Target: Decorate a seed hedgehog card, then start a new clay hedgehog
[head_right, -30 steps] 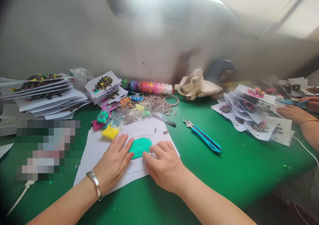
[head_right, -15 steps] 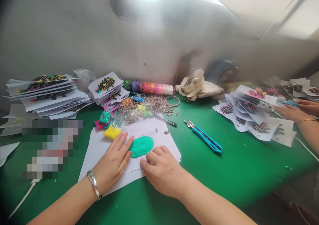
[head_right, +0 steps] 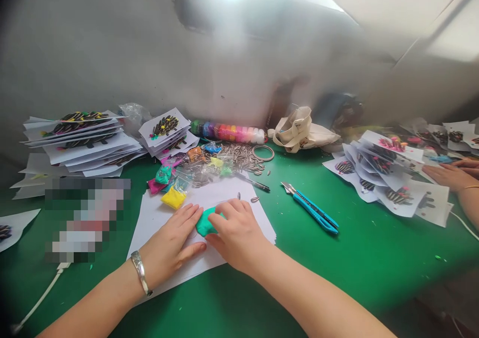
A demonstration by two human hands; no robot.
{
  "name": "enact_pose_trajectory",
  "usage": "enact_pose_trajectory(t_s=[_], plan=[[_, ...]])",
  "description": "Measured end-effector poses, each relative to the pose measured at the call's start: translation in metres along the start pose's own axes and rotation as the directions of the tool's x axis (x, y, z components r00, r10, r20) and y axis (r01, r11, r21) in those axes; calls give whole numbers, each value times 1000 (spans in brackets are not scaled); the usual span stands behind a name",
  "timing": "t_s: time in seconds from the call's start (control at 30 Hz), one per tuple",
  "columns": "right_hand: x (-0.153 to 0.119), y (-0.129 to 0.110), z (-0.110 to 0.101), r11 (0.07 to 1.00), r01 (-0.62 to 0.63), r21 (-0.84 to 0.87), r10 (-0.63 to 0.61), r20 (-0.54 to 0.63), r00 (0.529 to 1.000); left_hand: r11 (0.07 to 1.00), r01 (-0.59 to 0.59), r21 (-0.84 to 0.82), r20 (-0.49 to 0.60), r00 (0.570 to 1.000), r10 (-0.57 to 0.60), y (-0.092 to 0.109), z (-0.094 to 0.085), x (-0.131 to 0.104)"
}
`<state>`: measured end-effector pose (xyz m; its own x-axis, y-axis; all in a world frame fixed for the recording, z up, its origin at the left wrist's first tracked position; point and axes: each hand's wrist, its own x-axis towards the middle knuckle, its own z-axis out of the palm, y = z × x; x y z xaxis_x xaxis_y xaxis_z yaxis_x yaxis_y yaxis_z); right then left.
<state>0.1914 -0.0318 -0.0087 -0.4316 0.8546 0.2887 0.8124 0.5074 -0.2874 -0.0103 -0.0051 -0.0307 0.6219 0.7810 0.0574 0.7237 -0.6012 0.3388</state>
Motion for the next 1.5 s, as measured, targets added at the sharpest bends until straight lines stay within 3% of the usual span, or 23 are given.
enact_pose_trajectory(t_s=[0.23,0.57,0.8,1.23,1.5], plan=[[8,-3,18,997,-63,34,62,32,998,998,-5,-60,-23,1000,4,-4,5,-1],[4,-7,23,993,-112,39,115,-75,991,997,-24,-71,-65,998,20,-6,10,-2],[7,-8,32,989,-151,9,151,-84,985,998,30,-55,4,1000,-30,-1,5,1],[16,-19,34,972,-230,40,232,-58,971,997,-22,-75,-50,999,18,-8,12,-1],[5,2,16,949,-305,82,311,-71,948,995,-19,-96,-63,998,13,-6,11,-2]])
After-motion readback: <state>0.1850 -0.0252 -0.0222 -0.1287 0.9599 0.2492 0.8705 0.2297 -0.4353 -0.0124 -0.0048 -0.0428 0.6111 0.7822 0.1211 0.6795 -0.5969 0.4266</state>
